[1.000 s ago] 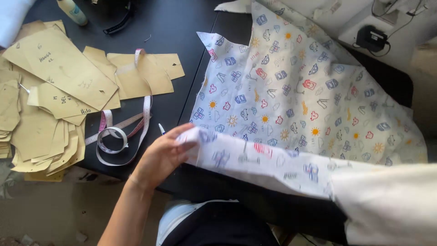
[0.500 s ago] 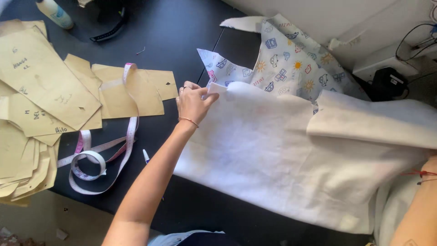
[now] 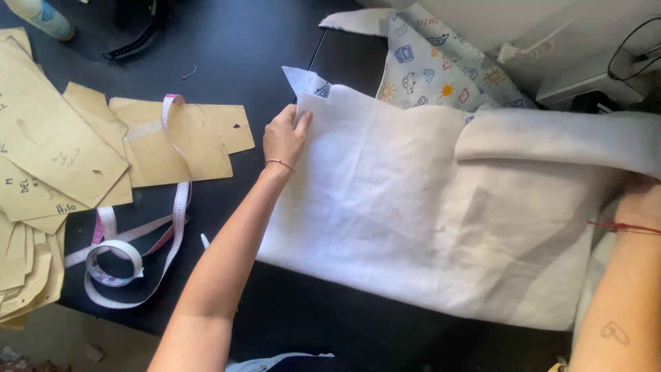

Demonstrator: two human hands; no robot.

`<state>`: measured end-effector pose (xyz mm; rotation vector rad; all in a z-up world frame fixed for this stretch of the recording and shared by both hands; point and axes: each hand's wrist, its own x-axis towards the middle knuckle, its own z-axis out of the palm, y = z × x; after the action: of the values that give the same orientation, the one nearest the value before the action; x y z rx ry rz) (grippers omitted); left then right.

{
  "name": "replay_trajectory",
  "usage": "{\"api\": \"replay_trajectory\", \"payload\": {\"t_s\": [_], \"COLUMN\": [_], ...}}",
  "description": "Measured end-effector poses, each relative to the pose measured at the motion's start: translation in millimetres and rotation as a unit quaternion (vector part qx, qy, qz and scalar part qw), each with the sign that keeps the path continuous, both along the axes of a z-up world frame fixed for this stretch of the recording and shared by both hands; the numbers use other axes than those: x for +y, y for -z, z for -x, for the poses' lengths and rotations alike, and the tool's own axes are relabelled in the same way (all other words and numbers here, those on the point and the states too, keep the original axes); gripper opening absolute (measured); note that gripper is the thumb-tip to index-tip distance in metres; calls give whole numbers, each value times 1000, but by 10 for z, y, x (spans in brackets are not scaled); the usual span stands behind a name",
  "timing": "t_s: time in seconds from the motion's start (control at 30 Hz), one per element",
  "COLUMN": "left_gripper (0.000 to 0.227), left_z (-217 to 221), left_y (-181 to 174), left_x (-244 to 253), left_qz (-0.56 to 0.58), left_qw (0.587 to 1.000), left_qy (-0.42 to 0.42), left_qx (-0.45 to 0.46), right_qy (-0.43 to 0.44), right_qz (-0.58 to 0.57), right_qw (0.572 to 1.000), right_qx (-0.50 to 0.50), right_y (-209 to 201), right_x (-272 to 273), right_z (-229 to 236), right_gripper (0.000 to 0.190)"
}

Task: The person uses a rotary cutter to cut a piece of white patterned fabric on a black table. They then fold the fabric and use a pen to trace a pattern from a cardboard template onto the material.

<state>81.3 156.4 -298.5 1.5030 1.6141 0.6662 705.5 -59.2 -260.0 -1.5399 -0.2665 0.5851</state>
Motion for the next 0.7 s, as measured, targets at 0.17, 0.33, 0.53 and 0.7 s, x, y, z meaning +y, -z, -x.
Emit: {"api": "replay_trajectory", "payload": {"t_s": [0.17, 0.33, 0.53, 0.7], "left_gripper": [31, 37, 48, 74], "left_z": [265, 791, 1024, 1102], "left_y": [-272, -667, -914, -653], "left_x": [-160, -902, -1673, -1968], "left_qz": [55, 240, 259, -18], "left_qw": [995, 942, 944, 956], "left_qy": [79, 192, 93, 184], "left_qx": [-3, 134, 184, 228], "right_qy": [27, 0, 105, 192], "right_qz": [4, 367, 379, 264], "right_qw": [999, 924, 917, 926], "right_qx": [-45, -106, 66, 189], "right_y": [-189, -306, 239, 425], "right_x": [-225, -1215, -2346, -2290], "right_z": [1467, 2583, 3076, 2827], "right_gripper": [38, 24, 46, 37]}}
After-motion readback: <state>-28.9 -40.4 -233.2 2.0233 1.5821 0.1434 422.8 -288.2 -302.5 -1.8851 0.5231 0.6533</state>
